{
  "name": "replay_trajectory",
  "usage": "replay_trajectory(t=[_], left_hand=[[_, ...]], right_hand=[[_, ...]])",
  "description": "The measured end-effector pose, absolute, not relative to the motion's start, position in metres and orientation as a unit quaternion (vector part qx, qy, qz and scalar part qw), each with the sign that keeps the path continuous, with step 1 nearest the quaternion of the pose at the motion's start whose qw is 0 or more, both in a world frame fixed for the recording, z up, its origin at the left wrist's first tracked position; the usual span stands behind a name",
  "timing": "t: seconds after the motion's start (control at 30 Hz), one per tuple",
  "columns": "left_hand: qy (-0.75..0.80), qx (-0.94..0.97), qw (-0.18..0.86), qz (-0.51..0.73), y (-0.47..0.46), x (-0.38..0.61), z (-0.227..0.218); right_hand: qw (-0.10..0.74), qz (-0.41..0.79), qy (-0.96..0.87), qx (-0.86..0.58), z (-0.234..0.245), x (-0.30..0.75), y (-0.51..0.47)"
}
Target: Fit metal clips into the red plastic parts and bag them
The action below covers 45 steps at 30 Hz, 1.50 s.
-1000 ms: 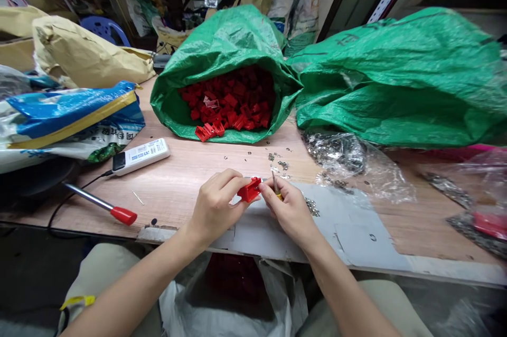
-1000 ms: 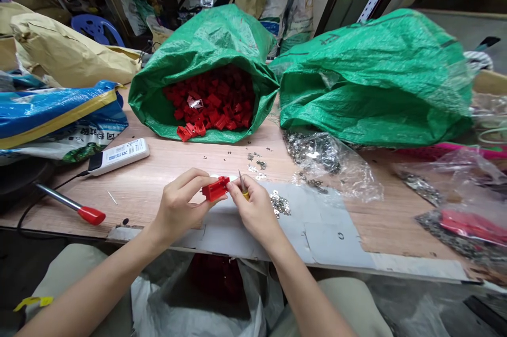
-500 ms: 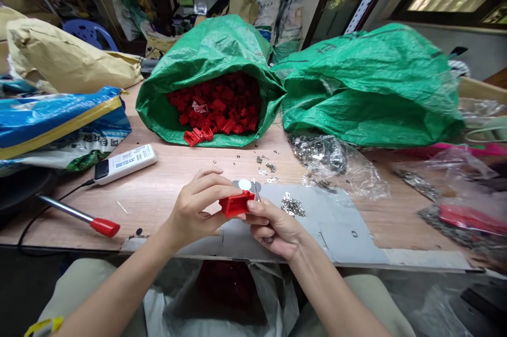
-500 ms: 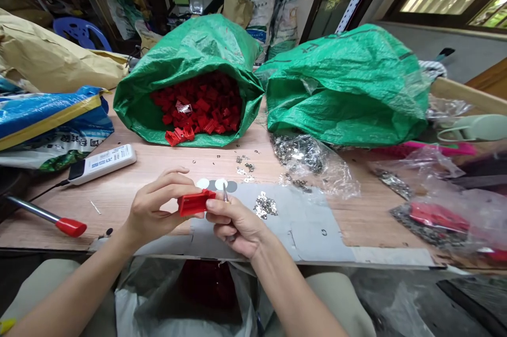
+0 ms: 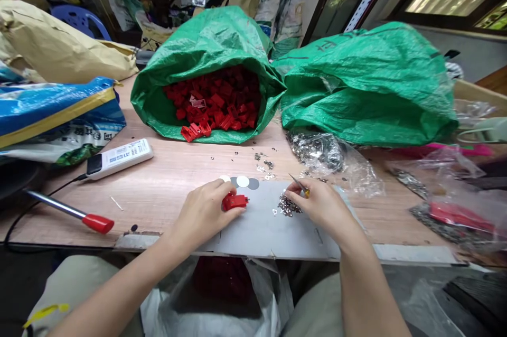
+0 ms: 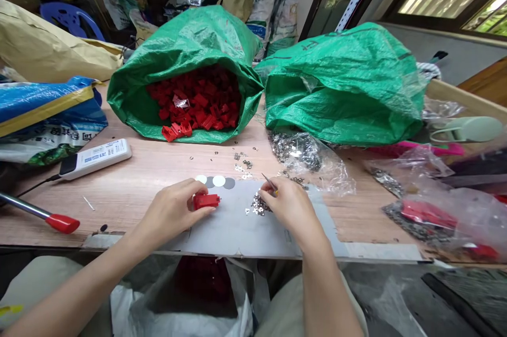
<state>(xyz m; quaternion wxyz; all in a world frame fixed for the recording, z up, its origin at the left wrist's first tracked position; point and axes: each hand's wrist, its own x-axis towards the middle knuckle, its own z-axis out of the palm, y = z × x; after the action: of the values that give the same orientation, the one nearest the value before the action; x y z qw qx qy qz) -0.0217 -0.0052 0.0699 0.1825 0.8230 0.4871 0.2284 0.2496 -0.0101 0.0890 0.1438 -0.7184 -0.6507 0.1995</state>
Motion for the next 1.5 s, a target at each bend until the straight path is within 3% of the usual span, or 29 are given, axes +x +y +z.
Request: replay_trajectory(t=[0.23,0.4,0.47,0.63,0.7,1.5], left_hand=[[0.501,0.821,0.170,0.215,-0.004,-0.021,0.065],[0.446,0.849,0.169,0.228,0.000,-0.022,0.059],[0.432,0.830,0.219,0.277,0.000,-0.020,0.060],[0.397,0.678,0.465,0.407,0.002,-0.015,0.061],[0.385,0.661,0.492,0.415,0.003,-0.014,0.057],[0.336,0.822,0.301,0.348,0.002,-0.015,0.042]], right_hand=[[0.046,0.221,-0.706,-0.672,0.098,0.224,-0.029],[0.041,0.206,-0.703,-0.680,0.095,0.215,-0.027],[0.051,0.209,-0.703,-0.678,0.095,0.214,-0.026],[0.042,0.203,-0.702,-0.682,0.094,0.214,-0.028],[0.044,0.204,-0.700,-0.683,0.093,0.215,-0.028],[0.045,0.204,-0.707,-0.675,0.094,0.220,-0.027]])
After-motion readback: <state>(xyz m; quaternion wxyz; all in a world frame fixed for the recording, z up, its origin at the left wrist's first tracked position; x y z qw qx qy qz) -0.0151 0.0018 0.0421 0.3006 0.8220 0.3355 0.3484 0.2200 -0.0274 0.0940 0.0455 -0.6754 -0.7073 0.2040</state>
